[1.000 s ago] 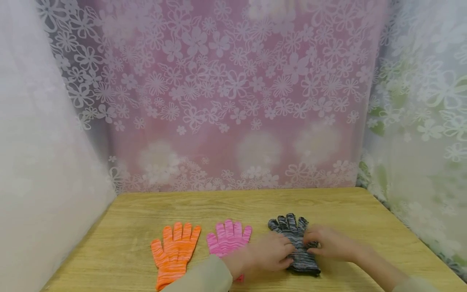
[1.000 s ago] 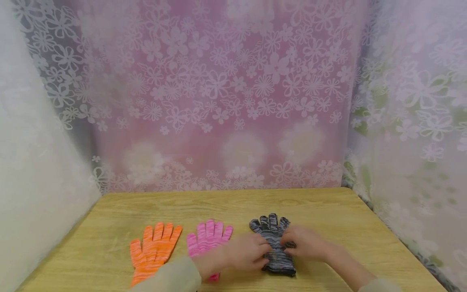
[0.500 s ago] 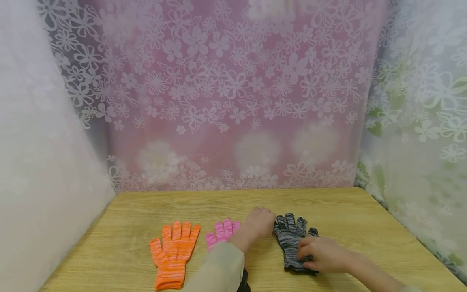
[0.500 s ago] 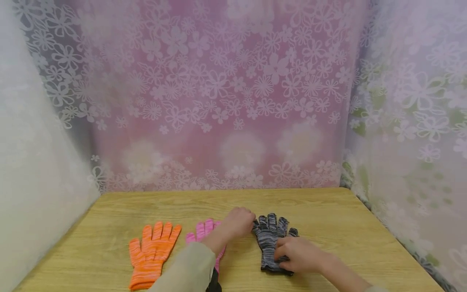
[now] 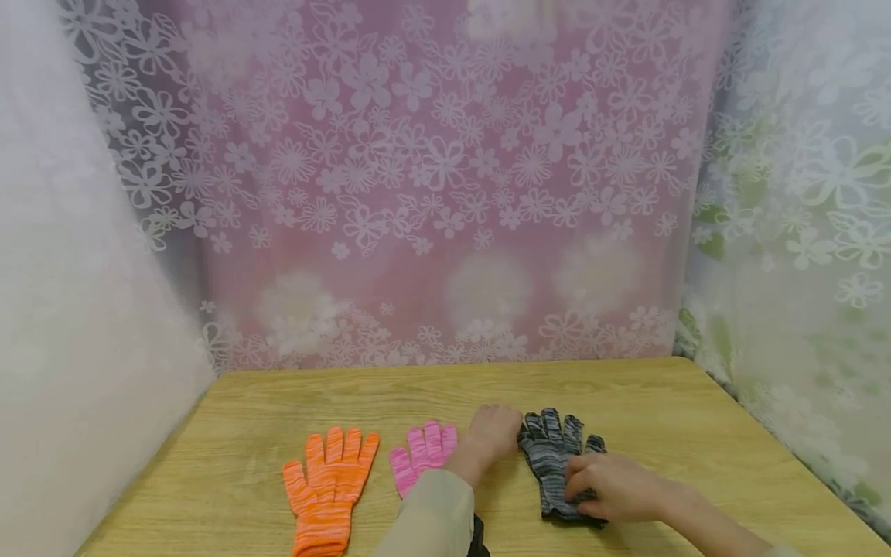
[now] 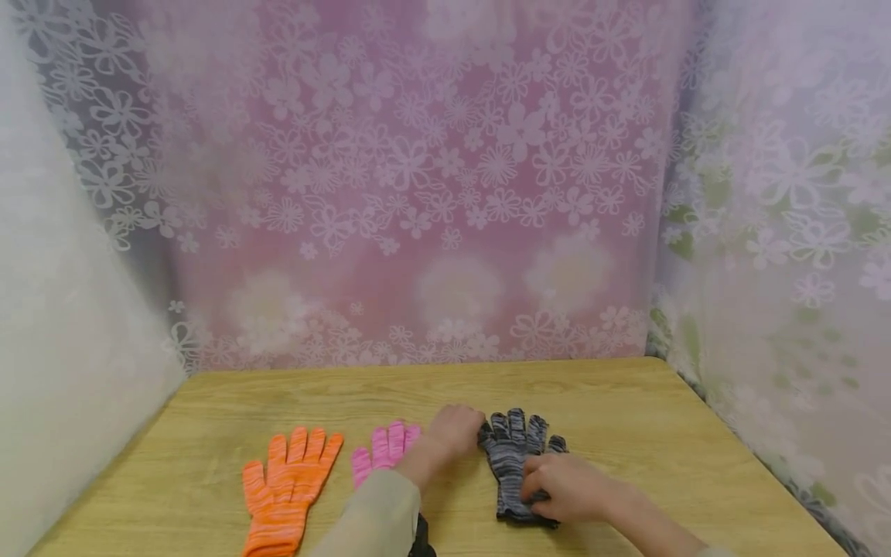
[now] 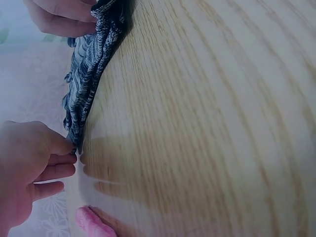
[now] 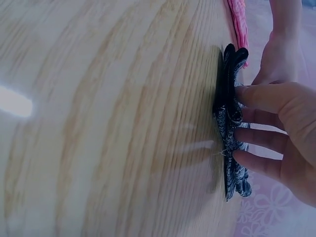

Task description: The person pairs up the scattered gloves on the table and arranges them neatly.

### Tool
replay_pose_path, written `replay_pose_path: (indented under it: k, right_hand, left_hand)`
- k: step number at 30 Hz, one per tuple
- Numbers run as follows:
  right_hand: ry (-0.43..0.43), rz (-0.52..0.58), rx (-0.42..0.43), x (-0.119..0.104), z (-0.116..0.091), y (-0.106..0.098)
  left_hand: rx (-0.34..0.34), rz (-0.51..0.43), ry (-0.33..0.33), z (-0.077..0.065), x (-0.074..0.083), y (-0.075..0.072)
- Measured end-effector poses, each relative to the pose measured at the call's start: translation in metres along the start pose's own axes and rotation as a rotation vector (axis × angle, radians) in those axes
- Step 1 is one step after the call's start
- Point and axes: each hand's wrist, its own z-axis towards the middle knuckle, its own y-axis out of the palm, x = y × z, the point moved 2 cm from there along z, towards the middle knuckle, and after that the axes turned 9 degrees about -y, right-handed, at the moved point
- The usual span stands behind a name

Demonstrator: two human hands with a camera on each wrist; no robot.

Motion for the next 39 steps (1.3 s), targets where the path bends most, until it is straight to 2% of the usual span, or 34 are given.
replay_pose_path:
  k: [4, 8, 11, 13, 17, 22, 30, 34, 39]
  right_hand:
    - [0.012, 0.018, -0.009, 0.000, -0.001, 0.000]
    - [0.018, 0.029, -0.015, -0.001, -0.002, -0.001]
    - [0.028, 0.037, -0.021, -0.001, -0.001, -0.002]
    - [0.040, 0.048, -0.025, -0.001, -0.001, -0.002]
    - [0.064, 0.067, -0.033, 0.000, -0.002, -0.002]
    - [0.062, 0.071, -0.035, -0.001, -0.002, -0.002]
    - [0.075, 0.063, -0.042, -0.002, -0.002, -0.001]
    - [0.074, 0.061, -0.043, -0.002, -0.002, -0.001]
    - [0.073, 0.055, -0.030, -0.003, -0.002, 0.000]
  left_hand:
    - [0.026, -0.016, 0.012, 0.003, -0.001, 0.001]
    - [0.091, -0.024, 0.046, 0.006, -0.001, -0.001]
    - [0.144, -0.002, 0.077, 0.007, -0.001, -0.005]
    - [0.155, 0.021, 0.094, 0.008, 0.000, -0.007]
    - [0.142, 0.101, 0.130, 0.011, 0.004, -0.006]
    - [0.097, 0.200, 0.169, 0.011, 0.011, 0.001]
    - [0.082, 0.357, 0.224, 0.009, 0.018, 0.007]
    - [0.075, 0.395, 0.221, 0.007, 0.019, 0.010]
    - [0.065, 0.394, 0.175, 0.008, 0.015, 0.008]
